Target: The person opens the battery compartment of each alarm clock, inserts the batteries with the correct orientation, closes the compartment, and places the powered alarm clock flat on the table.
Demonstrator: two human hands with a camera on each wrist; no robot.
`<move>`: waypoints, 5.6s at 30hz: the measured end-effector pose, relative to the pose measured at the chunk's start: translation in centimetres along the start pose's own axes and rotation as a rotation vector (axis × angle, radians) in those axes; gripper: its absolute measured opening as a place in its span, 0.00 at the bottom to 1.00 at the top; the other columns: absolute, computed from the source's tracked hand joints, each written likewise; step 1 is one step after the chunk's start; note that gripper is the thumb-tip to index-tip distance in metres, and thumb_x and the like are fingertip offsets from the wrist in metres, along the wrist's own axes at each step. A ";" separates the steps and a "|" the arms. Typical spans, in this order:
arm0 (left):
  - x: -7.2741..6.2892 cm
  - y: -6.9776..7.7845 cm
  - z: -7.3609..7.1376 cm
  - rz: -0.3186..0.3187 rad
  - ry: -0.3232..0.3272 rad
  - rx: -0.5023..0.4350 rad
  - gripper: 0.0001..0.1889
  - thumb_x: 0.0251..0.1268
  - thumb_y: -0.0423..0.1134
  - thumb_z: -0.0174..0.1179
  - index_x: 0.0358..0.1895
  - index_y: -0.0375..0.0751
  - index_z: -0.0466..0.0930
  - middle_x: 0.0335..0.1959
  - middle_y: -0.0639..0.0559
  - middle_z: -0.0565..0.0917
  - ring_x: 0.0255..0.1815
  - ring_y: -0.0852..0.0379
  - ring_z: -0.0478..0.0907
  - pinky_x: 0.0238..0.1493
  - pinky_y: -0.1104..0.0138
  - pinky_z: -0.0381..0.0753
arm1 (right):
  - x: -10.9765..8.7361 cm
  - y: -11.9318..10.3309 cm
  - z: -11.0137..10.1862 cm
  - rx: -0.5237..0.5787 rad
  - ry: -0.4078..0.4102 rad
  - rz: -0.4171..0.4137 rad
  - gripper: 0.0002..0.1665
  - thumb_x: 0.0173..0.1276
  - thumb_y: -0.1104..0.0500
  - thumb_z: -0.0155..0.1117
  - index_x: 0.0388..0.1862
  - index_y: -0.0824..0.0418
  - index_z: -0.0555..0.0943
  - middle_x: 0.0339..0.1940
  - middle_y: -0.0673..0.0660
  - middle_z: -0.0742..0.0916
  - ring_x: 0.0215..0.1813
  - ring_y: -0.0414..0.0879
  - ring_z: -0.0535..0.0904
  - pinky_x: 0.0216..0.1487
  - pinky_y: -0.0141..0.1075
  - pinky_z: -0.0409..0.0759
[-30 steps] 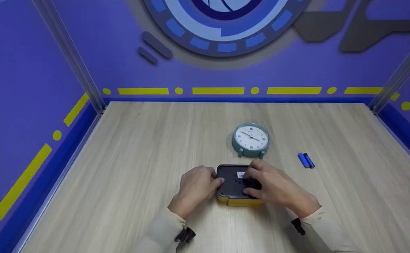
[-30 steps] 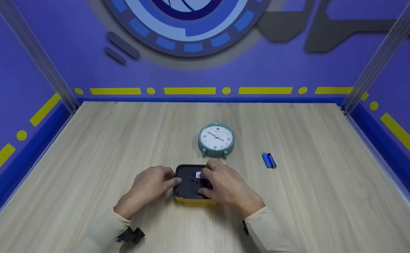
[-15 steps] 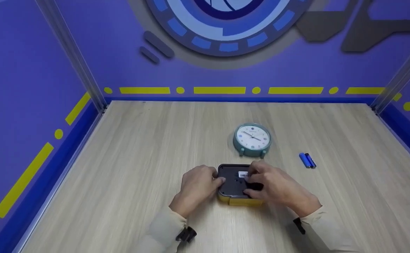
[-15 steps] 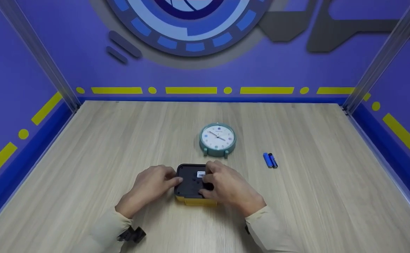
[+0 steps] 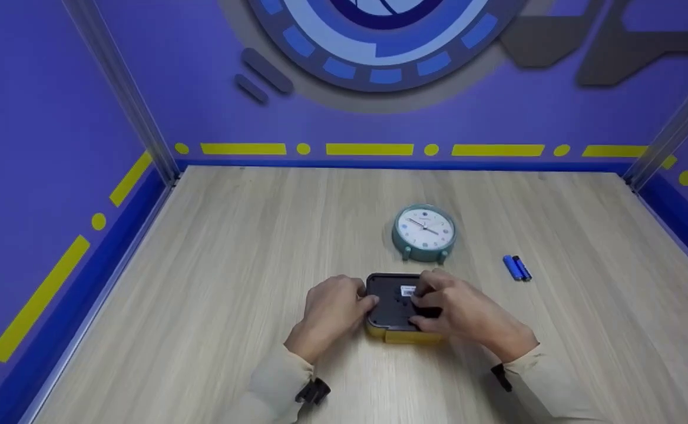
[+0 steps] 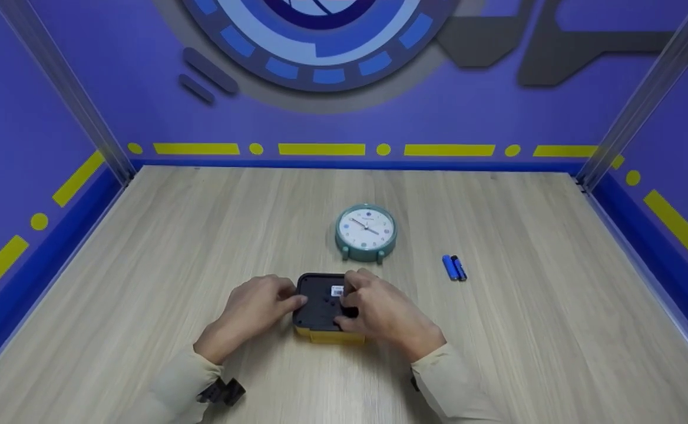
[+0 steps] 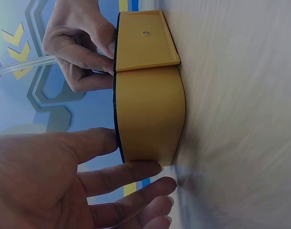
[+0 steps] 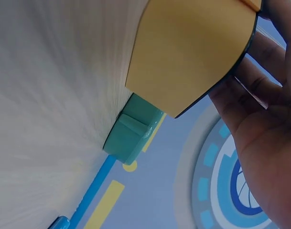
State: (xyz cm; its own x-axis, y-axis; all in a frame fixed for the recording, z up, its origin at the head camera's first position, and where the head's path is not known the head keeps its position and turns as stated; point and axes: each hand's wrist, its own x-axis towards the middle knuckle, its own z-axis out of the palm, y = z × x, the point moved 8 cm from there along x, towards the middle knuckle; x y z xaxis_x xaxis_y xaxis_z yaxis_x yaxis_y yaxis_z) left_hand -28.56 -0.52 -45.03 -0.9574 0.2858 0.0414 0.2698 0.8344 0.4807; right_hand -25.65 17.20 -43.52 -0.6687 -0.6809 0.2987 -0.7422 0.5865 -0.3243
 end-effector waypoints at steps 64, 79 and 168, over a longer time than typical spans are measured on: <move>0.1 -0.2 0.0 0.016 -0.013 0.013 0.13 0.71 0.51 0.71 0.38 0.45 0.91 0.23 0.60 0.76 0.25 0.60 0.70 0.27 0.63 0.67 | 0.4 -0.7 -0.2 -0.101 0.005 -0.001 0.06 0.75 0.60 0.73 0.40 0.62 0.91 0.40 0.52 0.83 0.44 0.43 0.79 0.46 0.42 0.85; 0.2 -0.2 0.1 0.010 -0.031 0.010 0.14 0.71 0.52 0.71 0.36 0.45 0.90 0.24 0.59 0.75 0.25 0.60 0.69 0.27 0.64 0.67 | 0.5 -1.0 -0.3 -0.114 0.008 -0.027 0.04 0.73 0.59 0.75 0.41 0.60 0.89 0.40 0.51 0.85 0.43 0.42 0.83 0.45 0.42 0.86; -0.1 -0.2 0.0 0.016 -0.006 0.009 0.13 0.69 0.51 0.73 0.38 0.45 0.91 0.26 0.58 0.76 0.28 0.59 0.70 0.31 0.61 0.71 | -0.8 0.4 -4.1 -0.122 -0.036 0.219 0.18 0.59 0.75 0.77 0.32 0.58 0.79 0.34 0.48 0.78 0.36 0.42 0.75 0.34 0.38 0.81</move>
State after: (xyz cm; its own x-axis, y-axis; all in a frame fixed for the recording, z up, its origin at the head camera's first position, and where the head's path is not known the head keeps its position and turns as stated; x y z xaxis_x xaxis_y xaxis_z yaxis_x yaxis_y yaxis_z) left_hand -28.55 -0.77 -45.11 -0.9522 0.3023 0.0436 0.2863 0.8337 0.4721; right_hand -25.62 19.79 -40.22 -0.8140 -0.5452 0.2005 -0.5808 0.7693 -0.2661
